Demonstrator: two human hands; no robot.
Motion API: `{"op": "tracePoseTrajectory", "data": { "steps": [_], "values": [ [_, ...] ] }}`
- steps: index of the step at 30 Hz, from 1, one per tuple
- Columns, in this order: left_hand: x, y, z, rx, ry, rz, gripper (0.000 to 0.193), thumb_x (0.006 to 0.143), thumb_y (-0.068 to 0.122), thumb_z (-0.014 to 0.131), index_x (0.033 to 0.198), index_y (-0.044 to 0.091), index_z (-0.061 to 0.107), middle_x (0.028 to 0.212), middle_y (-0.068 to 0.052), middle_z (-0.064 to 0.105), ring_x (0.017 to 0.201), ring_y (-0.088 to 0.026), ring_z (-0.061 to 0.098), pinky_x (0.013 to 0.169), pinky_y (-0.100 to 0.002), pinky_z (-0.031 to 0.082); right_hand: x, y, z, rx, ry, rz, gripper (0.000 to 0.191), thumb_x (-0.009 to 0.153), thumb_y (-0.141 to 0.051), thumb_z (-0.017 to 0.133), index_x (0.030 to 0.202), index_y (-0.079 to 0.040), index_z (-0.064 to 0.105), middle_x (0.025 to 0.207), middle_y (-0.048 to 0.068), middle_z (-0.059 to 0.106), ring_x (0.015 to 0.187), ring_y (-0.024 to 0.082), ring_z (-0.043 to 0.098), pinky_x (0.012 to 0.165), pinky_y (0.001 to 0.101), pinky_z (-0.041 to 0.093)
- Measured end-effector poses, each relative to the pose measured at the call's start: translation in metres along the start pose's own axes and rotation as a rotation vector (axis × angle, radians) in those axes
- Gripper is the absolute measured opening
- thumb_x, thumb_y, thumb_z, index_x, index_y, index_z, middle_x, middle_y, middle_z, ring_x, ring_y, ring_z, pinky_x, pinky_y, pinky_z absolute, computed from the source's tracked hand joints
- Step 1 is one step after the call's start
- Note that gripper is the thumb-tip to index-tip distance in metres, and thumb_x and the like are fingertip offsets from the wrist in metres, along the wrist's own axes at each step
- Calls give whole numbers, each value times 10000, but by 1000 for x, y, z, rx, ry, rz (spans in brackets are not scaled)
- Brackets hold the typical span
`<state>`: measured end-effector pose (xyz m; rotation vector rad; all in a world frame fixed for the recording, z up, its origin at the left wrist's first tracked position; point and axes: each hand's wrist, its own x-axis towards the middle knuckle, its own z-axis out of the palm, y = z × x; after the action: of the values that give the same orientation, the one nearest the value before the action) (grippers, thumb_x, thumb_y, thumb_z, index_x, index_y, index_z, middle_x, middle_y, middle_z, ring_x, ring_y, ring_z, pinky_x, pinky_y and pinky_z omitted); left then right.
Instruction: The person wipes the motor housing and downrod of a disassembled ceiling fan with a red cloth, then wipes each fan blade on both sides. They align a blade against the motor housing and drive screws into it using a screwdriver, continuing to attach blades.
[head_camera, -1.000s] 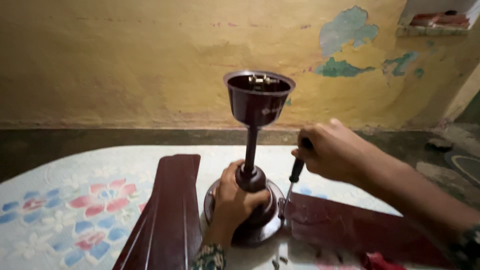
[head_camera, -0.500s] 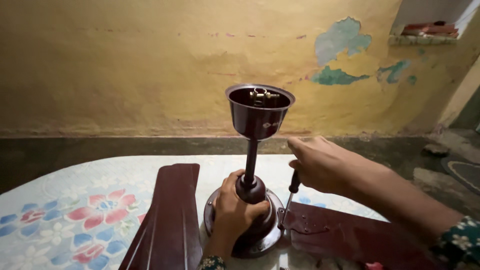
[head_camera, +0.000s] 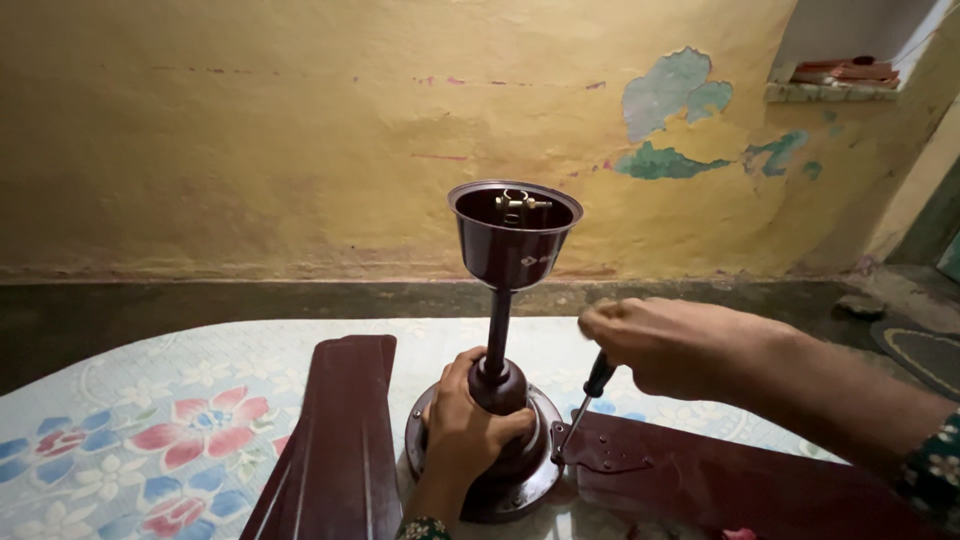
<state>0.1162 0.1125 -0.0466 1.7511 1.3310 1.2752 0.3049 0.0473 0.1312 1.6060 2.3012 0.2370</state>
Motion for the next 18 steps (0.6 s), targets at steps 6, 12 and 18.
{"op": "tracePoseTrajectory", "data": {
  "steps": [6, 12, 18],
  "values": [
    [1, -3, 2, -17, 22, 28, 874, 487, 302, 928, 1287, 176, 600, 1202, -61, 680, 1151, -264, 666, 1047, -443, 466, 6, -11, -8, -12, 9, 189, 464, 1053, -378, 469, 868, -19, 698, 741, 164, 694, 748, 377, 723, 675, 496, 575],
    [0, -9, 4, -40, 23, 57, 872, 493, 308, 936, 1287, 172, 603, 1206, -63, 688, 1150, -268, 678, 1036, -445, 486, 16, 3, 10, 93, 3, 207, 398, 998, -464, 574, 1150, -97, 582, 1012, 166, 717, 960, 348, 688, 815, 491, 547],
    [1, -8, 4, -35, 29, 59, 868, 501, 301, 944, 1283, 158, 596, 1206, -75, 675, 1143, -276, 673, 1029, -456, 485, 18, 20, 8, 431, 41, -137, 262, 856, -117, 650, 1090, -44, 559, 970, 170, 630, 921, 344, 630, 776, 480, 539]
  ]
}}
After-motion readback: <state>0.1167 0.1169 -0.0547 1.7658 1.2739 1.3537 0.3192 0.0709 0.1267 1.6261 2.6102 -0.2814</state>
